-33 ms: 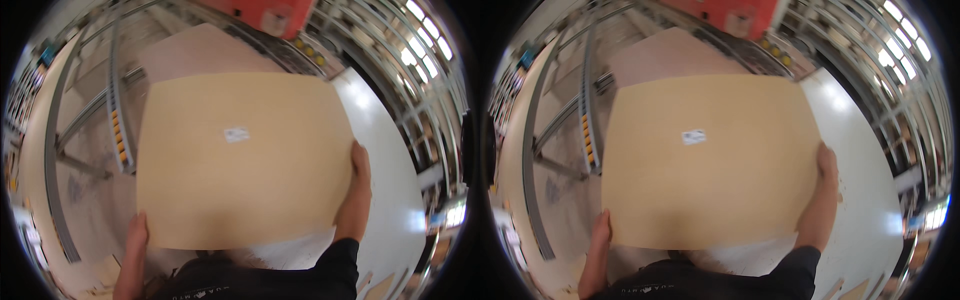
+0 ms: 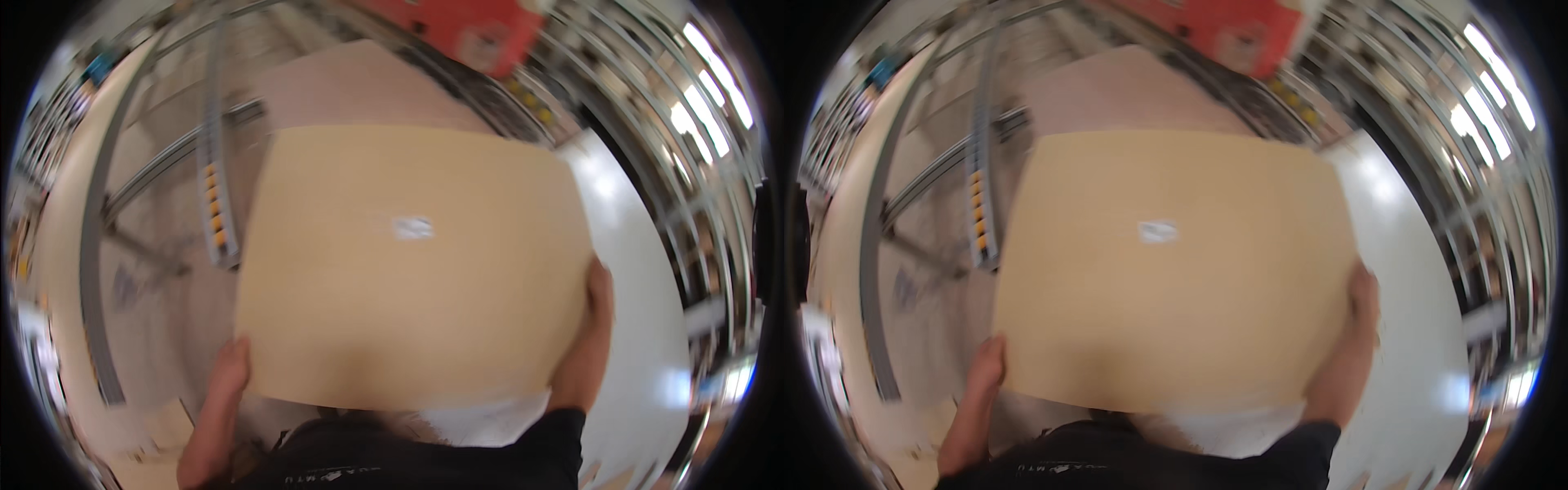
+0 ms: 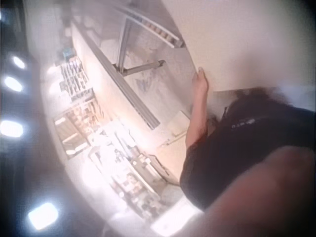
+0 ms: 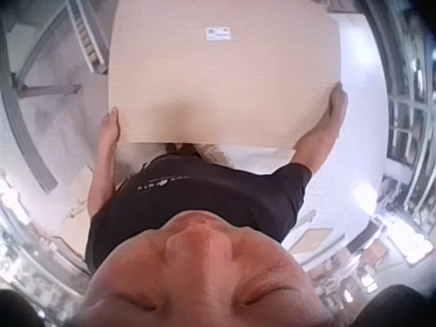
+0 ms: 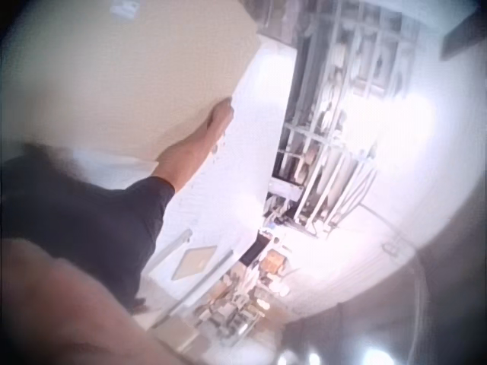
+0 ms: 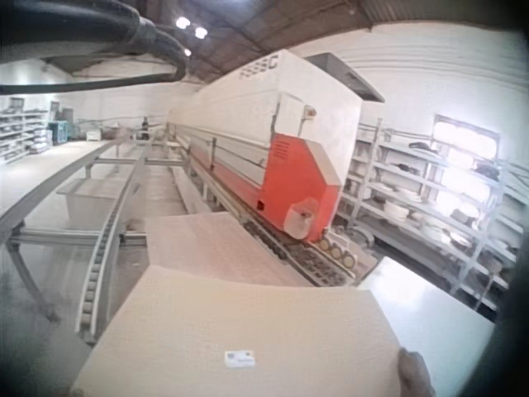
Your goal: The person repeatedly picks up flat wooden panels from a conveyor and stacks them on the floor. The person also places smaller cut pieces on a worktable and carries a panel across the workshop to another area.
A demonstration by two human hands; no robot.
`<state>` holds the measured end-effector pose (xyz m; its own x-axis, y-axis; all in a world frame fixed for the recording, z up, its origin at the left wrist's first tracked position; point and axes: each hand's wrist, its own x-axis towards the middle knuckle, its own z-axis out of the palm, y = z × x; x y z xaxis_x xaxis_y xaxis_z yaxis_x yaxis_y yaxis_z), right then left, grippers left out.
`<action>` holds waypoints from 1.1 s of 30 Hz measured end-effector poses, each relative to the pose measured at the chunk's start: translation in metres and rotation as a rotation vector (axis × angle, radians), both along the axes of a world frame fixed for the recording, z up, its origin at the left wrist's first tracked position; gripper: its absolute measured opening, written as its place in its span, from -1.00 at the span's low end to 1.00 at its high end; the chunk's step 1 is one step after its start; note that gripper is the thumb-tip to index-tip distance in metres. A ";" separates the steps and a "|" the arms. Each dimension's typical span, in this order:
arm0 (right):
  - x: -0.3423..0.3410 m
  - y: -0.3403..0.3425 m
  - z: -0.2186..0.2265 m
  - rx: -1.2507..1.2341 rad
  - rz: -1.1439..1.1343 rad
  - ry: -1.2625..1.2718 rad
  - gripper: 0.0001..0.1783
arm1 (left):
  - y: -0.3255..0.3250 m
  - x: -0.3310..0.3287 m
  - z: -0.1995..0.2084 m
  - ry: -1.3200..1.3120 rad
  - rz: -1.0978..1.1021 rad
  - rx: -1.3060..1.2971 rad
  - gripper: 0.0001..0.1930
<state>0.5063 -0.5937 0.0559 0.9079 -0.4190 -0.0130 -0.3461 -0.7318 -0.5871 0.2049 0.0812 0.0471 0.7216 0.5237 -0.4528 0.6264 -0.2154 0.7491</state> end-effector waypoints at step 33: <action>-0.628 0.460 0.199 0.884 1.829 0.155 -0.37 | -0.434 -0.708 0.033 -1.761 1.455 0.172 -0.15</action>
